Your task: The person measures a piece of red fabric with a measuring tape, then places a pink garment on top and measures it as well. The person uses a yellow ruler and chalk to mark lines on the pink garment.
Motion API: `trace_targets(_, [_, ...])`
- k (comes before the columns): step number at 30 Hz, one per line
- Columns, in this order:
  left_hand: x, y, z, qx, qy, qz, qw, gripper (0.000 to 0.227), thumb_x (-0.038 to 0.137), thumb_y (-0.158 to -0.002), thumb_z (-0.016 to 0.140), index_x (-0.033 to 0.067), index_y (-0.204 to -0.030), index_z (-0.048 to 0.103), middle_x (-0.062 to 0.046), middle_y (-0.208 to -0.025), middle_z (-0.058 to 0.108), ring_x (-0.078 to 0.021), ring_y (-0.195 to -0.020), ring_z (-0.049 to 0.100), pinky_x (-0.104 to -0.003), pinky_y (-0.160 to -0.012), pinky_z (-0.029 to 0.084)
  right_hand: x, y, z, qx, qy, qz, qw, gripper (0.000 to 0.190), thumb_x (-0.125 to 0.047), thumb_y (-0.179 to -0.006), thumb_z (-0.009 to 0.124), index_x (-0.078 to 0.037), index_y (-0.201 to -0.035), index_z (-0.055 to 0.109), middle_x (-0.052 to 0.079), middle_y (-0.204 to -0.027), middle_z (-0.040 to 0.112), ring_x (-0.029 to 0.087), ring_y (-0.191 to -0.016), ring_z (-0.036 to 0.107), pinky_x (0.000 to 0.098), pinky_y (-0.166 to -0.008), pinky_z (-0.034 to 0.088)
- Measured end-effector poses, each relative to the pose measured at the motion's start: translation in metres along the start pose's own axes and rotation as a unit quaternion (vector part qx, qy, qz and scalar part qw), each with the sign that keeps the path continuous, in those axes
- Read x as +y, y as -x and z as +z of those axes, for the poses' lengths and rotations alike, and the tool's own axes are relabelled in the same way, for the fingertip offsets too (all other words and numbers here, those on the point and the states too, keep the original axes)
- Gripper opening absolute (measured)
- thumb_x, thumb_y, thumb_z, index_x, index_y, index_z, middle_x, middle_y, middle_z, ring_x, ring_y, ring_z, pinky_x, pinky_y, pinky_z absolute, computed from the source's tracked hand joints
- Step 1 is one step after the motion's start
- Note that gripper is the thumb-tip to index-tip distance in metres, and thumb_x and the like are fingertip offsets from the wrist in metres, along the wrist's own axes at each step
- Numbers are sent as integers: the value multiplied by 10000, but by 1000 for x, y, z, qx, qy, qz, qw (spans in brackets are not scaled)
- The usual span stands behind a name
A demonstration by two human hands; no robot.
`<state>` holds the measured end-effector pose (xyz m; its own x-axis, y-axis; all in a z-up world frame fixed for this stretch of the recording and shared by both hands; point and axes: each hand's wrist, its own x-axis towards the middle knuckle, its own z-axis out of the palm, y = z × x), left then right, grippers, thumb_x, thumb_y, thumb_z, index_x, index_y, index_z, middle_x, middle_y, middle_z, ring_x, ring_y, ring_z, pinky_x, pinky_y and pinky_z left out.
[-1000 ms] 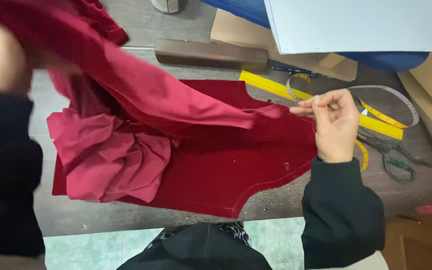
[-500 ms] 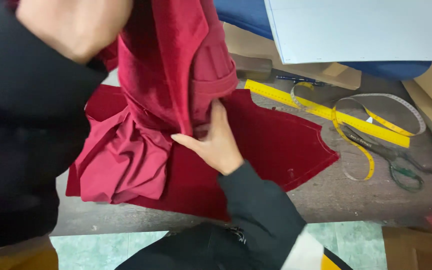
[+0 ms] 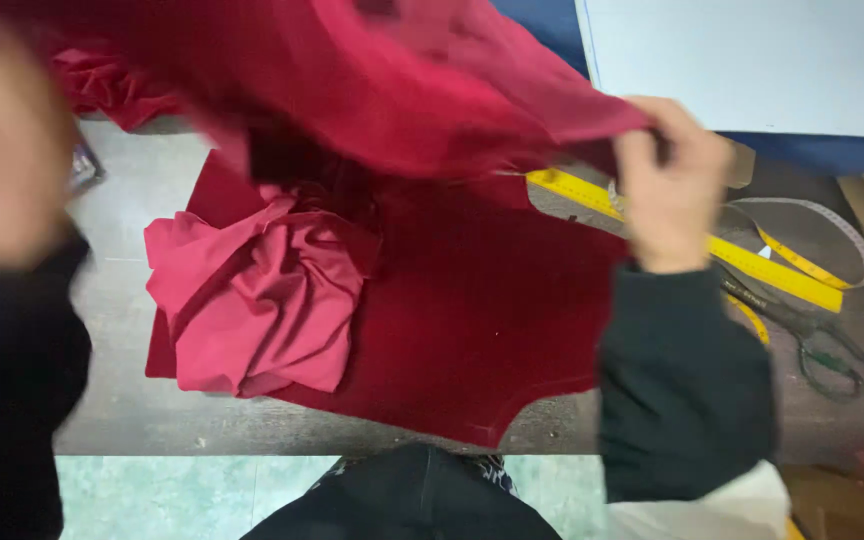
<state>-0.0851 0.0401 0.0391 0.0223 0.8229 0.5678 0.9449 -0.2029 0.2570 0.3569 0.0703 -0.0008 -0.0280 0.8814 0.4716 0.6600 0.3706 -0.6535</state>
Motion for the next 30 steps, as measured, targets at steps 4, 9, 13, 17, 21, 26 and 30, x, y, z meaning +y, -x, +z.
trace_targets(4, [51,29,31,-229,95,133,960,346,20,-810,536,38,-1141,636,-189,-1102,681,-358,-928,647,-479,-784,494,43,25,-24,-99,-15,30,995,228,69,-944,528,-32,-1058,697,80,-1016,688,186,-963,628,319,-888,487])
trace_targets(9, [34,117,114,-316,-38,70,945,529,381,-824,565,137,-1293,548,-113,-1007,610,-343,-829,636,-481,-693,514,100,80,-1,-183,72,81,977,175,-54,-885,607,-90,-997,737,74,-1050,713,227,-988,648,359,-932,460])
trace_targets(13, [24,150,129,-261,-222,100,934,1284,862,-503,625,132,-1525,355,-107,-1059,552,-280,-799,637,-514,-901,400,83,98,-10,-193,129,185,955,156,-128,-921,631,-100,-1017,752,75,-1071,693,255,-983,591,426,-884,495])
trace_targets(17, [2,153,152,-311,-227,50,922,1206,620,-521,758,154,-1538,306,-119,-1096,562,-299,-845,664,-476,-785,447,82,107,-24,-162,102,169,967,133,-83,-906,640,-56,-982,746,87,-1008,691,226,-894,631,358,-753,510])
trace_targets(21, [-27,151,175,-288,-159,77,941,490,173,-614,626,174,-1102,583,-69,-919,622,-323,-745,651,-445,-662,500,62,105,-33,-148,50,278,948,171,-60,-935,553,-75,-1018,702,64,-761,651,163,-576,538,306,-654,449])
trace_targets(26, [-40,97,169,-295,-9,-1,956,592,-60,-516,535,164,-1032,721,-134,-957,720,-383,-885,667,-456,-779,528,57,103,-35,-154,-57,336,927,145,-89,-1002,441,-69,-1023,583,101,-999,689,230,-735,738,298,-767,549])
trace_targets(30, [-67,23,151,-92,-18,142,985,462,-29,-601,578,95,-1020,729,-109,-1008,714,-321,-899,663,-389,-777,489,85,97,-41,-103,-55,276,954,122,-55,-996,478,-90,-1015,593,42,-940,640,161,-859,635,289,-803,500])
